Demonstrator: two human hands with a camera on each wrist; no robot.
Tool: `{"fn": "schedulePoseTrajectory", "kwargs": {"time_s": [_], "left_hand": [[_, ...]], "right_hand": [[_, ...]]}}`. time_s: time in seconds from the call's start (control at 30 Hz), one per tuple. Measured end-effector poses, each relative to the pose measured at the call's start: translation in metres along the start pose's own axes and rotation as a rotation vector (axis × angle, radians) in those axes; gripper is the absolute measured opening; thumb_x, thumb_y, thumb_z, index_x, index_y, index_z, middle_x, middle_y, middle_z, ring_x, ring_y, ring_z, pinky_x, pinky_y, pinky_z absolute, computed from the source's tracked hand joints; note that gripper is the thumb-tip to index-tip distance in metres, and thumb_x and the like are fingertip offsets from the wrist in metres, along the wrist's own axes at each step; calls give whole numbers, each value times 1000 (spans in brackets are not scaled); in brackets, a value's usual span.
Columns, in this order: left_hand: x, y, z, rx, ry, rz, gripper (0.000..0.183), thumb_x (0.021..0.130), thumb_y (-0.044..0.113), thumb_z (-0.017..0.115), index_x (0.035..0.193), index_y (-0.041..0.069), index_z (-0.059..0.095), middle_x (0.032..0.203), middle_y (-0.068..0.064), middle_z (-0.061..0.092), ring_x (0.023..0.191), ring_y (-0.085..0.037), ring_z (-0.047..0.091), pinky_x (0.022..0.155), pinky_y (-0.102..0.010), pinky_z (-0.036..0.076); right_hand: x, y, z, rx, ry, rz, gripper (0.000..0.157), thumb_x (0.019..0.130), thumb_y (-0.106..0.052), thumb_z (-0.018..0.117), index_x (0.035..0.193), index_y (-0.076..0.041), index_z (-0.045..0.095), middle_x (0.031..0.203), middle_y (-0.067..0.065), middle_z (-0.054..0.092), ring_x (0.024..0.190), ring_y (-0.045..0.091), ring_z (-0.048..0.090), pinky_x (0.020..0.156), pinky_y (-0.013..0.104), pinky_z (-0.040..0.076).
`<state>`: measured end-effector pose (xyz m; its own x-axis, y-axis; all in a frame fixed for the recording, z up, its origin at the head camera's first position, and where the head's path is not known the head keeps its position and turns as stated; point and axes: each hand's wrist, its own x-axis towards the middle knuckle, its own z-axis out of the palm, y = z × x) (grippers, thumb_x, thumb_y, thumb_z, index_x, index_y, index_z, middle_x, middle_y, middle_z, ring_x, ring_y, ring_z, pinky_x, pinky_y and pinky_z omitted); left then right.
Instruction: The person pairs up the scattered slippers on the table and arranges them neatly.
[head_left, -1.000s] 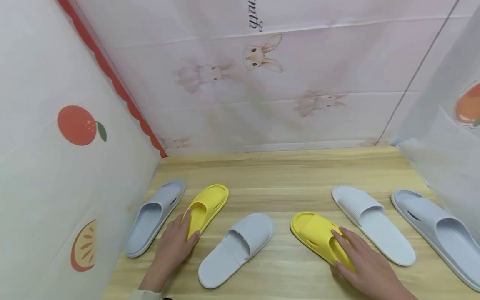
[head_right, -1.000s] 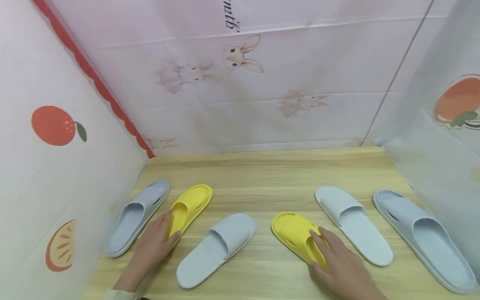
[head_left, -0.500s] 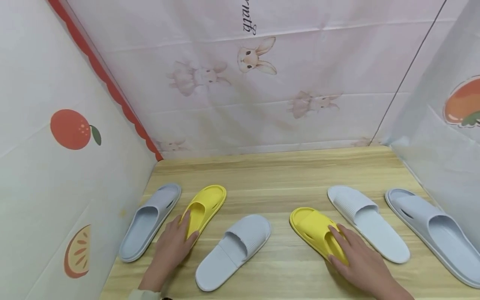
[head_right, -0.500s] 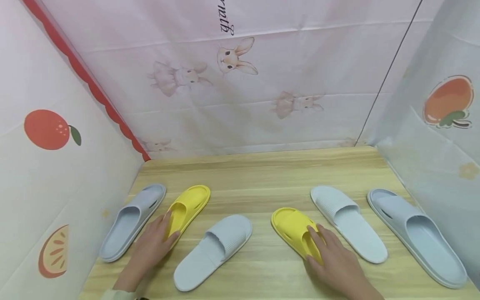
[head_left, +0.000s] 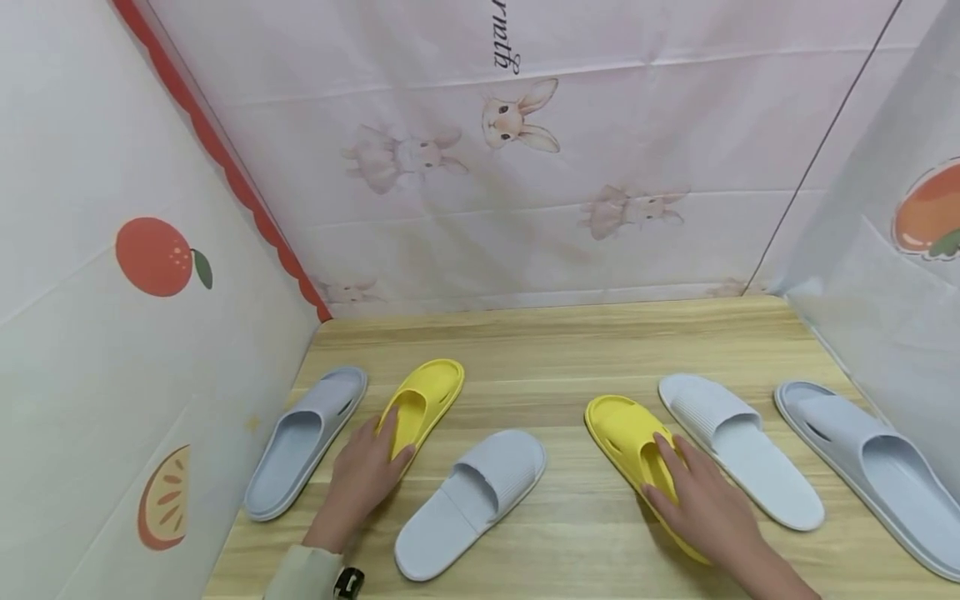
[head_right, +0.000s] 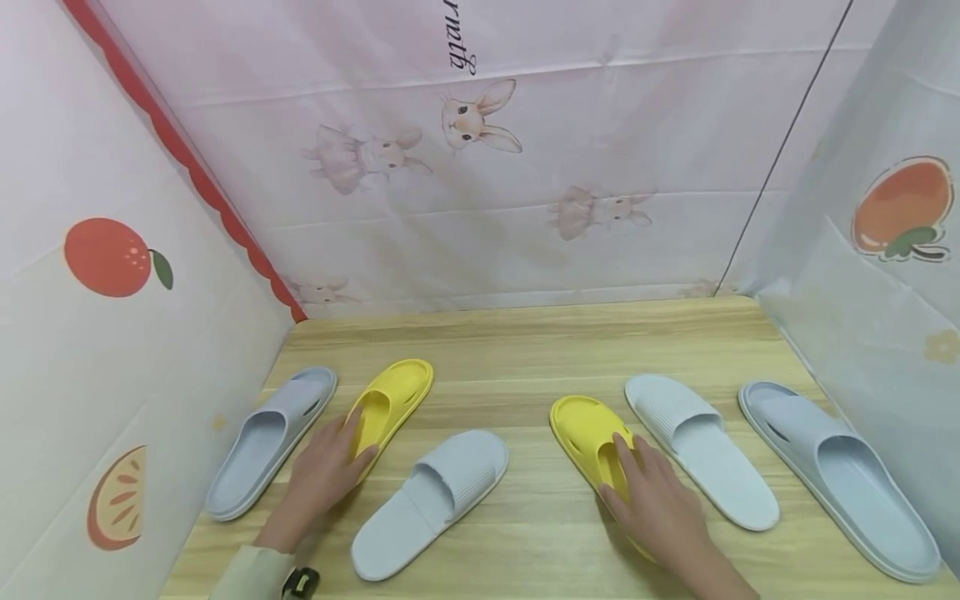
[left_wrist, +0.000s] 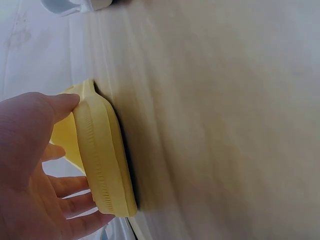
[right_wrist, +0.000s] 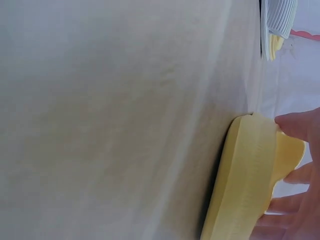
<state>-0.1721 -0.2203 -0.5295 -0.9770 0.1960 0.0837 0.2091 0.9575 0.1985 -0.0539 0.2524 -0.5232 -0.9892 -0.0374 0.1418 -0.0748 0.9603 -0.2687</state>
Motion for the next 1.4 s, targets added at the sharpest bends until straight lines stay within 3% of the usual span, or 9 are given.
{"fn": "schedulePoseTrajectory", "kwargs": {"time_s": [0.6,1.4], "left_hand": [[28,23,1,41,-13,42,70,98,45,63,155,13,38,141,-28,51,124,-46,53,84,-64,52],[75,66,5,-60,-55,-42,67,98,45,62,152,10,42,140,-29,49,125,-44,49,92,-58,51]], "right_hand": [[33,-13,4,-11,65,7,74,90,-39,73,146,0,46,136,35,52,118,52,56,72,66,53],[99,-29,19,17,0,99,73,95,-44,65,150,-3,40,140,32,48,119,52,52,73,69,50]]}}
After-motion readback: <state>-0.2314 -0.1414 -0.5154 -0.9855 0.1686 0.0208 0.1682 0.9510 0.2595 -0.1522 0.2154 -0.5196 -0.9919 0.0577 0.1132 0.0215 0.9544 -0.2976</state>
